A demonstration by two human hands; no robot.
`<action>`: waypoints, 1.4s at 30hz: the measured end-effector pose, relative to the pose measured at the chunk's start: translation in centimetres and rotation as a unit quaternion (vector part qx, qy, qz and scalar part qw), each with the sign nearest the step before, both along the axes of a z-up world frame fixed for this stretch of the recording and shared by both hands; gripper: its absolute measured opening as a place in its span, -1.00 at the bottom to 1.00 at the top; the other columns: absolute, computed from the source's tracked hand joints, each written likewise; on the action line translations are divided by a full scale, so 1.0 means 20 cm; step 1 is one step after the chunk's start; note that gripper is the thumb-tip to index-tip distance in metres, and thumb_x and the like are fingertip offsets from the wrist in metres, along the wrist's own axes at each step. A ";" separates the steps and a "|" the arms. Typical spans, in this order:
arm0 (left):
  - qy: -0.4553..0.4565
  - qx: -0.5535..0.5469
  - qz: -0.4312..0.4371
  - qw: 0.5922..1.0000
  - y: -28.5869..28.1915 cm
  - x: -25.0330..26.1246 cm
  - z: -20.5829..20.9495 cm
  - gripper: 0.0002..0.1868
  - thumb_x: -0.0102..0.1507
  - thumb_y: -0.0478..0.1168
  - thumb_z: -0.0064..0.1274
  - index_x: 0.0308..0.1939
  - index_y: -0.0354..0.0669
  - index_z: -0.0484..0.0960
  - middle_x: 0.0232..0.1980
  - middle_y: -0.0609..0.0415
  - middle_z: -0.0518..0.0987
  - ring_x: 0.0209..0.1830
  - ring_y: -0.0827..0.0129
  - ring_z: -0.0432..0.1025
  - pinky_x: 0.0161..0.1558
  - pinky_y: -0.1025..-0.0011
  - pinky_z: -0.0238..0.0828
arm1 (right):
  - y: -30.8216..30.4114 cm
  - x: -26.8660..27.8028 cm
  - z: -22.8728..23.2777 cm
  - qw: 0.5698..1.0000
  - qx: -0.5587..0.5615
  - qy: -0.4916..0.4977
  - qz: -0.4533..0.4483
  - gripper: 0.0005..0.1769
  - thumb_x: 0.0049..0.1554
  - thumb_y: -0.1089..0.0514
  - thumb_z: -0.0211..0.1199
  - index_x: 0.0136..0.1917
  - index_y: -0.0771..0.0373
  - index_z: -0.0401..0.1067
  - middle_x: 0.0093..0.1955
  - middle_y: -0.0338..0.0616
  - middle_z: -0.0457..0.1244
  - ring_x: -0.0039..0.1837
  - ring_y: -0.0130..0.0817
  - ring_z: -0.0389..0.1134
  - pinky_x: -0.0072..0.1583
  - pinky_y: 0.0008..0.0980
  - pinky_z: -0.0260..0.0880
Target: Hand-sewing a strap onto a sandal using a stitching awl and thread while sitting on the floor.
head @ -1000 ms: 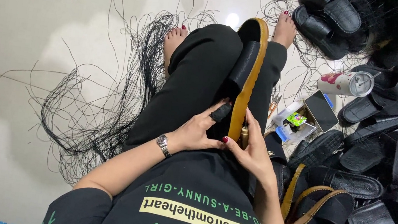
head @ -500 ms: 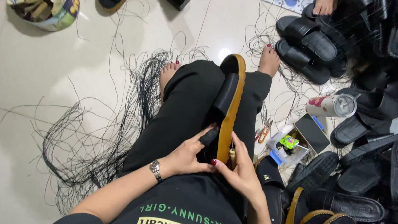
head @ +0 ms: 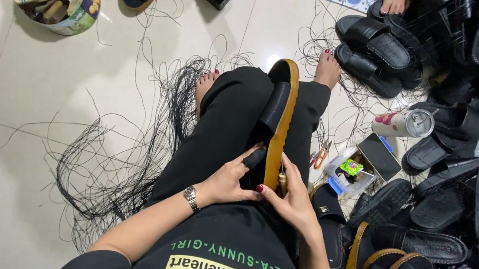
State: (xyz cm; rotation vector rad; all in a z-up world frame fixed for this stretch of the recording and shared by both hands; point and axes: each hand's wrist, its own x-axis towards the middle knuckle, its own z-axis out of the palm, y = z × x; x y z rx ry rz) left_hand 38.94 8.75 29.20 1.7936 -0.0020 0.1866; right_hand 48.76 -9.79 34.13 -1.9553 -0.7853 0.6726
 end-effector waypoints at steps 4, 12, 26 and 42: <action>-0.003 -0.003 0.003 1.000 -0.01 -0.01 -0.01 0.12 -0.04 -0.12 0.49 0.51 -0.27 0.21 0.54 -0.24 0.19 0.51 -0.05 0.13 0.44 0.09 0.13 | -0.01 -0.01 -0.01 1.000 0.002 0.008 -0.009 0.05 0.01 0.07 0.49 0.60 0.30 0.00 0.40 0.28 0.14 0.46 0.30 0.15 0.40 0.21 0.11; 0.000 -0.004 0.005 1.000 -0.01 0.00 -0.01 0.10 -0.05 -0.11 0.49 0.49 -0.26 0.24 0.53 -0.25 0.21 0.50 -0.05 0.14 0.43 0.09 0.15 | -0.01 0.00 -0.03 1.000 0.001 0.007 -0.010 0.04 -0.01 0.06 0.51 0.58 0.32 0.03 0.39 0.28 0.15 0.44 0.32 0.16 0.39 0.20 0.13; 0.005 0.007 0.004 1.000 0.00 0.00 -0.02 0.11 -0.06 -0.08 0.49 0.49 -0.24 0.25 0.53 -0.24 0.21 0.49 -0.05 0.15 0.43 0.11 0.17 | -0.01 0.00 -0.03 1.000 0.000 0.016 -0.014 0.06 -0.03 0.06 0.52 0.58 0.33 0.04 0.39 0.30 0.16 0.44 0.33 0.16 0.39 0.21 0.15; -0.005 0.002 0.011 1.000 -0.01 0.00 -0.01 0.09 -0.05 -0.10 0.49 0.48 -0.29 0.26 0.51 -0.27 0.23 0.48 -0.08 0.17 0.42 0.09 0.17 | -0.01 0.00 -0.01 1.000 -0.006 0.017 -0.016 0.05 -0.03 0.06 0.52 0.57 0.35 0.05 0.41 0.33 0.15 0.44 0.36 0.15 0.39 0.24 0.14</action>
